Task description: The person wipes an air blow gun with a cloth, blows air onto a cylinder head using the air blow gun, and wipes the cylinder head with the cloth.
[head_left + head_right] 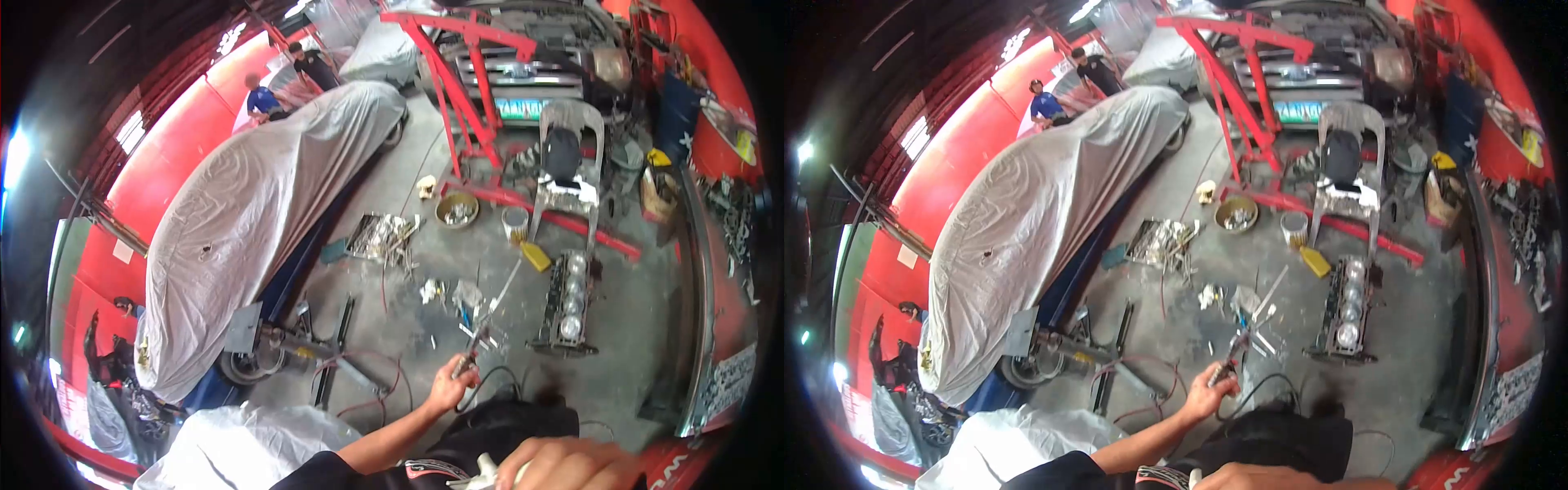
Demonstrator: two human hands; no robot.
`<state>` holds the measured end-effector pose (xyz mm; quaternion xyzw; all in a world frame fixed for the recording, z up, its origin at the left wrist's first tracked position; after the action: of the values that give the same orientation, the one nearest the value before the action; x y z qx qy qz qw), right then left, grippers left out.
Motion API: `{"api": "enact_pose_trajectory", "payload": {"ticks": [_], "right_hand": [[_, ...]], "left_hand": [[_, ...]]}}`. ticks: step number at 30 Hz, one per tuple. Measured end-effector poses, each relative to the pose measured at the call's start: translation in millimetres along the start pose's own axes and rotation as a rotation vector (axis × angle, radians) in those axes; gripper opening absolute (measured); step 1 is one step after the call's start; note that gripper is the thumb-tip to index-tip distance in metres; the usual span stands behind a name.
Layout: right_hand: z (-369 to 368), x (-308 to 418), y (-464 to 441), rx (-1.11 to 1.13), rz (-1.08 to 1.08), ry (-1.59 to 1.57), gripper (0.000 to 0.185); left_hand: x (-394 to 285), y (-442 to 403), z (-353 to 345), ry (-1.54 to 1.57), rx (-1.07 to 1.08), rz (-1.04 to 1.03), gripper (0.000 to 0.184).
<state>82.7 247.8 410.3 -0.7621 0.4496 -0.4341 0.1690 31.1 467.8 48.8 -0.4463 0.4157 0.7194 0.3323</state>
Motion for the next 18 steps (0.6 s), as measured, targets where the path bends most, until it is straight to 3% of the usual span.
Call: {"api": "enact_pose_trajectory", "payload": {"ticks": [4, 9, 15, 16, 18], "right_hand": [[-16.5, -17.5, -1.0, 0.075, -0.003, -0.032, 0.022], [-26.2, -21.8, 13.6, 0.243, -0.102, -0.099, 0.021], [-31.5, -6.5, 41.0, 0.635, -0.090, 0.055, 0.024], [-27.9, -2.2, 50.6, 0.658, -0.101, 0.024, 0.024], [1.6, 0.4, 61.8, 0.460, -0.210, 0.039, 0.021]], "left_hand": [[-10.2, -20.0, -6.5, 0.088, 0.079, -0.005, 0.031], [-14.7, -12.0, -4.9, 0.133, 0.021, -0.079, 0.027], [-19.8, 45.1, -14.5, -0.038, -0.193, -0.041, 0.022], [-15.3, 62.8, -18.8, -0.032, -0.223, 0.022, 0.022], [-7.3, 85.9, -28.7, -0.033, -0.283, 0.105, 0.023]]}}
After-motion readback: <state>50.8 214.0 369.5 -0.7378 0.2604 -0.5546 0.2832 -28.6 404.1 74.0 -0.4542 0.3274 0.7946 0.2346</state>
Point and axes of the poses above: each hand's wrist, its own y-axis away from the middle knuckle, its own z-axis out of the back of the hand, x = y × z, the point moved 6 cm from there along -y, towards the middle knuckle, and after that the axes turned 10 degrees about -y, right-handed, at the moved point
